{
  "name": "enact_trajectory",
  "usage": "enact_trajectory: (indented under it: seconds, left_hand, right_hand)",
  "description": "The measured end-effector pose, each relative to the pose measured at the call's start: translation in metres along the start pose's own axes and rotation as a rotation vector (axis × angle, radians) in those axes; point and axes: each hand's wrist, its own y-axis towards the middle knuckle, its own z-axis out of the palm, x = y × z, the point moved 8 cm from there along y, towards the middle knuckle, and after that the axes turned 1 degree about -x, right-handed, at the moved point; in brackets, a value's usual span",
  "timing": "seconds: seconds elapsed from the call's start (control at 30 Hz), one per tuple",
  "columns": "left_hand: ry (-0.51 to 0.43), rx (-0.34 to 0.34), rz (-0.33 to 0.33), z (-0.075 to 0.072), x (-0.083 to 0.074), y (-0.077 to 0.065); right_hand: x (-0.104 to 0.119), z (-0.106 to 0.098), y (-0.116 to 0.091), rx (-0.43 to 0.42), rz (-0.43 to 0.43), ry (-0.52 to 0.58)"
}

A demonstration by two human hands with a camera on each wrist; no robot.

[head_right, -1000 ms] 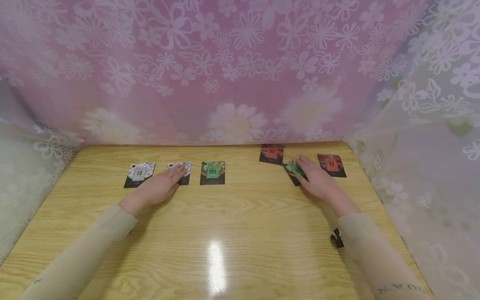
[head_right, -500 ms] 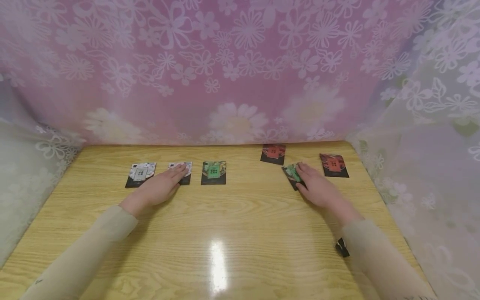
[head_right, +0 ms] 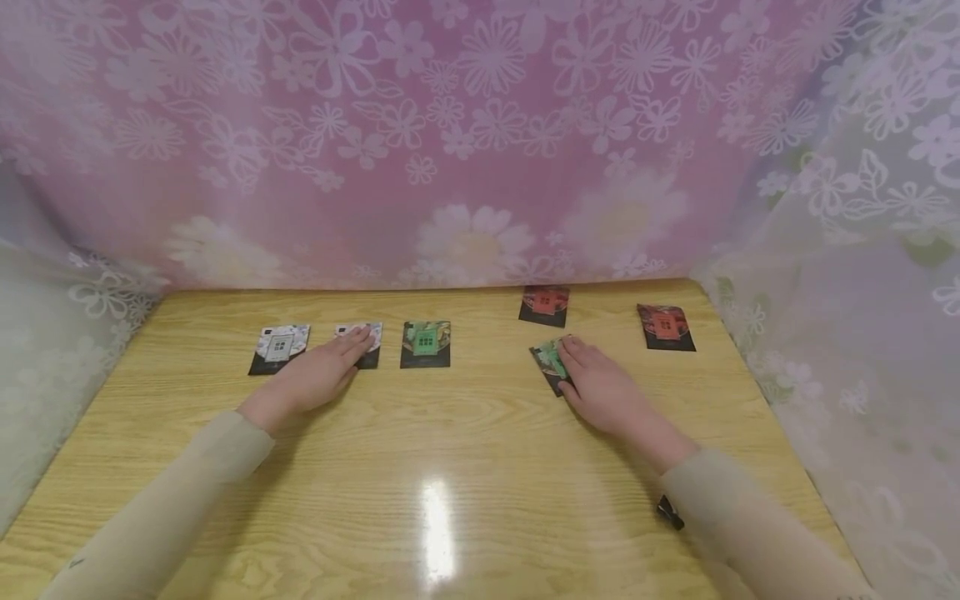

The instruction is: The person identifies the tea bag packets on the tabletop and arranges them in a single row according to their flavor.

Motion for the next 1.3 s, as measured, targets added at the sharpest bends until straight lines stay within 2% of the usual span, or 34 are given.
enact_trajectory:
  seconds: [0.2,0.5,0.67,0.77,0.9,1.07,1.17,1.3]
  left_hand:
    - [0.001,-0.008,0.007,0.001,0.001,0.0]
    - [0.003,0.002,0.0,0.0,0.002,0.0]
    - [0.004,0.004,0.01,0.0,0.001,0.0]
    - [0.008,0.004,0.017,0.001,0.0,0.0]
    - [0.015,0.002,0.015,0.002,0.001,0.001]
    - [0.017,0.0,0.01,0.002,0.001,0.001]
    - [0.015,0.0,0.013,0.001,0.0,0.0]
    - [0.018,-0.004,0.021,0.0,-0.001,0.0]
  right_hand:
    - [0.027,0.001,0.018,-0.012,-0.035,-0.015]
    - [0.054,0.009,0.049,0.035,0.027,-0.044]
    - [0.064,0.006,0.056,0.038,0.032,-0.031]
    - [0.065,0.003,0.057,0.014,-0.007,-0.019]
    - [0.062,0.0,0.059,-0.011,-0.115,-0.001]
    - [0.057,-0.001,0.062,0.023,-0.233,0.036]
    - [0.056,0.0,0.063,0.061,-0.254,0.078]
    - [0.054,0.006,0.065,0.096,-0.227,0.119]
